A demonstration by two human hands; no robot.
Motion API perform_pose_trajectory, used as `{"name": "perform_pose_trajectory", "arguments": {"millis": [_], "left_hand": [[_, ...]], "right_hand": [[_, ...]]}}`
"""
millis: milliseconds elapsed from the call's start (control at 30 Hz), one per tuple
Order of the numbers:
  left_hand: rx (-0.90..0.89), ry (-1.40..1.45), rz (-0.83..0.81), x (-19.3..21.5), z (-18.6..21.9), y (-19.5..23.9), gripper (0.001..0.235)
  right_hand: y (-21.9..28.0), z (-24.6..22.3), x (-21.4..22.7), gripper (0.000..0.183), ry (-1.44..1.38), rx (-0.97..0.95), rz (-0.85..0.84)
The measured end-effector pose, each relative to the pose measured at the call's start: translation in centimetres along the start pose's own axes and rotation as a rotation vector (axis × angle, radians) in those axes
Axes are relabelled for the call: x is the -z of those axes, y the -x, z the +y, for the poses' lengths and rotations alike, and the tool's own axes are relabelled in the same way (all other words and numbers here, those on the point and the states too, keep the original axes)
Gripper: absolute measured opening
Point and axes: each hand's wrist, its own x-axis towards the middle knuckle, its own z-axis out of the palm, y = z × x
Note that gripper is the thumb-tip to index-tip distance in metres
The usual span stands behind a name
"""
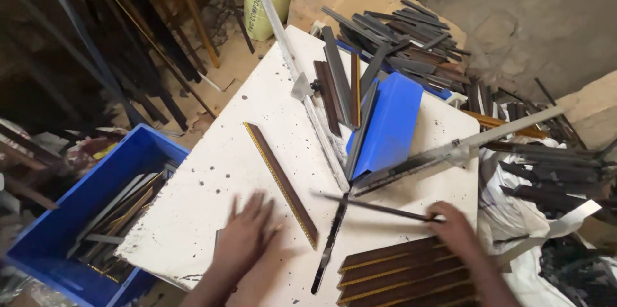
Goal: Cutting decorative frame molding strips using a manual miter chopper.
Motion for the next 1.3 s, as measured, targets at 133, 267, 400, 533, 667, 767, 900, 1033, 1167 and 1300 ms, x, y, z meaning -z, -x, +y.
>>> {"name": "perform_pose_trajectory", "arguments": {"millis": [133, 267, 400, 533, 667, 767, 900, 1033, 1167, 1300], "left_hand": [[-0.005, 0.225, -0.136, -0.2, 4.9, -6.0, 0.071], [0.061, 0.172, -0.04, -6.2, 6.6, -12.6, 0.069], [-0.053, 0.207, 0.169, -9.7, 6.1, -16.5, 0.064], [-0.071, 0.14, 0.115, -11.8, 4.3, -19.7, 0.056], [-0.174, 0.076, -0.013, -11.9, 0.2, -21.3, 0.061], [-0.313, 0.18, 0.042, -10.5, -1.0, -21.9, 0.071], [-0.278, -0.128, -0.015, -3.6, 1.6, -19.4, 0.113], [-0.371, -0.284, 0.113, -4.9, 0.6, -22.6, 0.113], [-0.368, -0.342, 0.142, -5.2, 0.3, -24.8, 0.112], [-0.307, -0.303, -0.018, -3.0, 1.3, -25.8, 0.117]], "right_hand": [[-0.6, -11.8, -8.1, 0.026, -0.219, -0.163, 0.118], [0.4, -17.0, -8.7, 0.026, -0.133, 0.177, 0.322], [4.1, -14.7, -5.0, 0.023, -0.087, 0.128, 0.462], [9.6, -2.2, -4.0, 0.018, 0.072, 0.174, 0.584], [14.4, 11.5, -6.1, 0.019, 0.016, 0.126, 0.534], [15.6, 10.9, -5.9, 0.021, -0.009, -0.064, 0.575], [15.1, -2.5, -1.3, 0.02, 0.049, -0.274, 0.489], [15.3, -9.3, 1.1, 0.022, 0.046, -0.162, 0.589], [14.9, -10.3, 1.2, 0.022, -0.012, -0.245, 0.624], [11.5, -9.0, 1.4, 0.026, 0.022, -0.193, 0.494]]}}
